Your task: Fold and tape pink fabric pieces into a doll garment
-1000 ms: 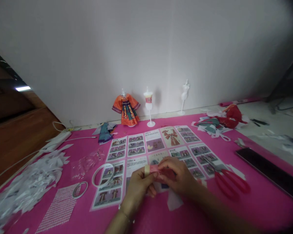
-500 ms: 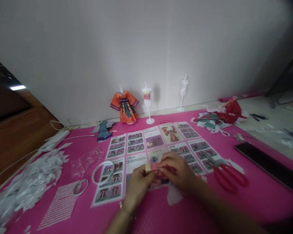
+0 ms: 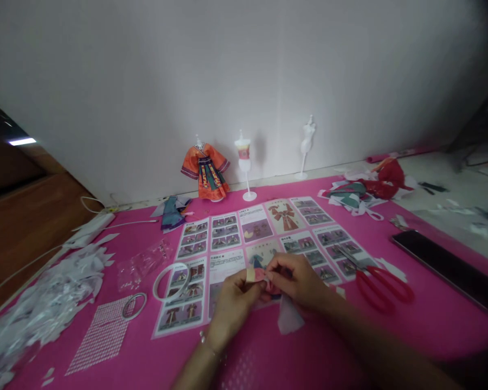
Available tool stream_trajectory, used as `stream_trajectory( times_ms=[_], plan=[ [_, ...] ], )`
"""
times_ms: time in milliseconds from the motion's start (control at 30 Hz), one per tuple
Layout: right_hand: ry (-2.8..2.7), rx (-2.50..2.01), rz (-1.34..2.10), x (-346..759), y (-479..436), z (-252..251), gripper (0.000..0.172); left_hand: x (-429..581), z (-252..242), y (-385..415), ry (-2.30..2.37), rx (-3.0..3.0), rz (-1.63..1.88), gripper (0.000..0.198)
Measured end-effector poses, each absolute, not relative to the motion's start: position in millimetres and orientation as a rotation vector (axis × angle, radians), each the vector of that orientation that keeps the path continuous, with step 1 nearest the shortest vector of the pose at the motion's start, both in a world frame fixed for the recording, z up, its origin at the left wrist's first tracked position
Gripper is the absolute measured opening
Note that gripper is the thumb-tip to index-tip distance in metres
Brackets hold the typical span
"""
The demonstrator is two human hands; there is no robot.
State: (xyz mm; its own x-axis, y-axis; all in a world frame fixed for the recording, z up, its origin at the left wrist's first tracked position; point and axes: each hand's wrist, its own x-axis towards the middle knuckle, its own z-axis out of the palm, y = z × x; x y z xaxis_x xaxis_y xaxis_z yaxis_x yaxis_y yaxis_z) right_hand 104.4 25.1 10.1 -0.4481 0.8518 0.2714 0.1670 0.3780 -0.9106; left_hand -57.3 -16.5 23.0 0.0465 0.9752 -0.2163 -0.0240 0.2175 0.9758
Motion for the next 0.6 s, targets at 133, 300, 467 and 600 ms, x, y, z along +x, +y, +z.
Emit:
stream_trajectory(
  times_ms=[133, 300, 467, 600],
  plan=[
    [-1.756, -0.859, 1.262, 103, 24, 9, 0.009, -56, 26, -17, 1.209, 1.056, 1.026, 0.027],
    [-1.725, -0.878, 1.283, 101, 24, 9, 0.008, -57, 27, -18, 1.154, 1.074, 1.022, 0.024],
    [-1.677, -0.887, 1.345, 101, 23, 11, 0.007, -58, 22, -18, 1.147, 1.046, 1.037, 0.023],
    [-1.717, -0.916, 1.262, 101, 24, 11, 0.006, -60, 17, -16, 1.111, 1.004, 1.053, 0.023]
  ],
)
